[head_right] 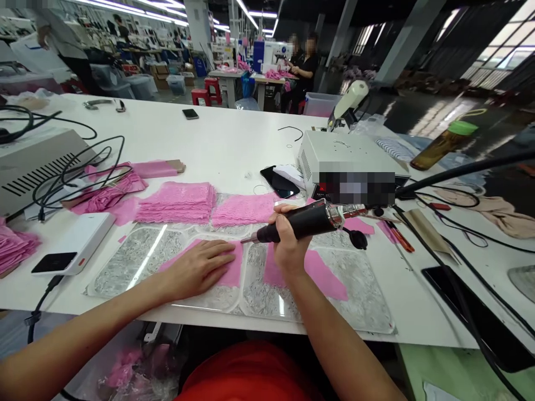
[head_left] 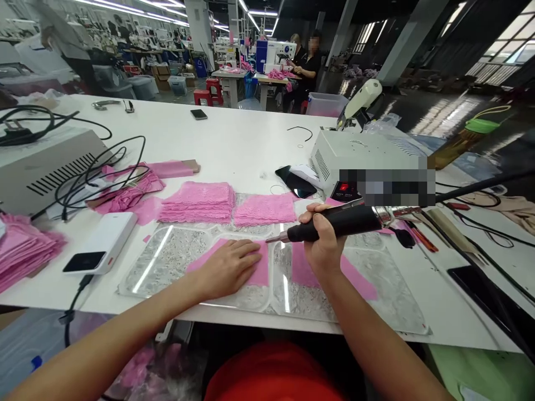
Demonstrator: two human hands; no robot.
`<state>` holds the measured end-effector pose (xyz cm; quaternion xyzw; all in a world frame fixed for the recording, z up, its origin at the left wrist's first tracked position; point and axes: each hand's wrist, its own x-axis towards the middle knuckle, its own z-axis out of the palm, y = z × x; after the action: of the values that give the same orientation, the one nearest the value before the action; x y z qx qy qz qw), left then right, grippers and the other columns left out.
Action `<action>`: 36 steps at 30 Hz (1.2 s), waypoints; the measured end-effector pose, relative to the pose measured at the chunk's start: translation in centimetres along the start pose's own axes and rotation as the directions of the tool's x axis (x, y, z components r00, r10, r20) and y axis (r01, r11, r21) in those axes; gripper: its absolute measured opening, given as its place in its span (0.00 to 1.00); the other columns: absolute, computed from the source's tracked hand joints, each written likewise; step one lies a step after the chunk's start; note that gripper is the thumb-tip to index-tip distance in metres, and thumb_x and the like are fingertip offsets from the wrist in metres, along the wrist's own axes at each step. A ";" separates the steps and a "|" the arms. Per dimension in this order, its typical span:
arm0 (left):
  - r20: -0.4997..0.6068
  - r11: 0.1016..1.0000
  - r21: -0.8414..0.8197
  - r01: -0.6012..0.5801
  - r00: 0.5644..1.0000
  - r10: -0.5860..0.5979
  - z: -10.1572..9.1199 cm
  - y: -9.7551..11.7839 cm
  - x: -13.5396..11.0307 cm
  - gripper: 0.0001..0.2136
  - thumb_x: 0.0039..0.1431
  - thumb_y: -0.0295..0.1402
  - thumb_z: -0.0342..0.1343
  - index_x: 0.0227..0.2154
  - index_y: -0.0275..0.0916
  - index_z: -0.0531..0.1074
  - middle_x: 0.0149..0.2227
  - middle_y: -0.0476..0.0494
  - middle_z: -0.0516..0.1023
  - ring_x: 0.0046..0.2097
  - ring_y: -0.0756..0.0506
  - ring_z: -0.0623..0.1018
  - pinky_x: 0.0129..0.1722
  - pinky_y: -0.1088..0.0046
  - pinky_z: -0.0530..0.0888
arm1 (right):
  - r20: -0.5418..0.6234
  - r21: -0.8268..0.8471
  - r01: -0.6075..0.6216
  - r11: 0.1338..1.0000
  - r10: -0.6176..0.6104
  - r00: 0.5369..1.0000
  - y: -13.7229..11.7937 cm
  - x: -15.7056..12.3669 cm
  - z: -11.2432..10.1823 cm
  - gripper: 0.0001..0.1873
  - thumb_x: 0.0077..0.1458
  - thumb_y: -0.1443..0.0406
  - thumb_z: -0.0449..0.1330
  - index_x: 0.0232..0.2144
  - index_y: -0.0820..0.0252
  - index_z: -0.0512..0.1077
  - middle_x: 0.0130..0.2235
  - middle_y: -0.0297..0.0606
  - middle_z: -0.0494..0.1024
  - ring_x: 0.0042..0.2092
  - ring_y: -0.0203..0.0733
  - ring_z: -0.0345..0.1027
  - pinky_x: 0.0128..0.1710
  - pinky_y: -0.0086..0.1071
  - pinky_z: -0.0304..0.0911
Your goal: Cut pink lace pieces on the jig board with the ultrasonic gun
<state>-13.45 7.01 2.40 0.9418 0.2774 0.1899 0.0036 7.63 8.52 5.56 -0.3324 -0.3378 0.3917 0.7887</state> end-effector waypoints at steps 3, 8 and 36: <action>0.040 1.000 0.008 -0.002 0.999 0.002 -0.1 -0.1 -0.1 0.14 0.68 0.32 0.46 0.48 0.35 0.74 0.53 0.36 0.76 0.53 0.39 0.75 0.51 0.57 0.76 | -0.021 -0.016 0.014 1.000 -0.014 1.000 0.0 0.1 -0.1 0.09 0.44 0.63 0.64 0.30 0.57 0.68 0.34 0.30 0.71 0.29 0.30 0.66 0.35 0.33 0.66; 0.119 1.000 -0.004 -0.030 0.992 0.030 -0.3 -0.4 0.2 0.15 0.68 0.32 0.46 0.52 0.35 0.72 0.56 0.35 0.73 0.55 0.38 0.74 0.53 0.56 0.75 | -0.006 -0.025 0.071 0.997 -0.071 0.997 -0.1 0.2 -0.5 0.08 0.46 0.65 0.64 0.31 0.58 0.69 0.35 0.31 0.71 0.29 0.30 0.66 0.36 0.33 0.66; 0.164 0.999 -0.010 -0.050 0.985 0.051 -0.5 -0.5 0.6 0.16 0.68 0.32 0.46 0.55 0.36 0.70 0.58 0.36 0.72 0.58 0.38 0.73 0.54 0.56 0.73 | 0.151 -0.093 0.148 0.985 -0.133 0.980 0.3 -0.1 -0.2 0.07 0.48 0.64 0.63 0.30 0.56 0.67 0.33 0.31 0.72 0.29 0.32 0.66 0.34 0.35 0.66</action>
<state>-13.48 7.73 3.04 0.9610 0.2516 0.1123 0.0244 7.66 8.55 5.14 -0.3190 -0.4365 0.3398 0.7695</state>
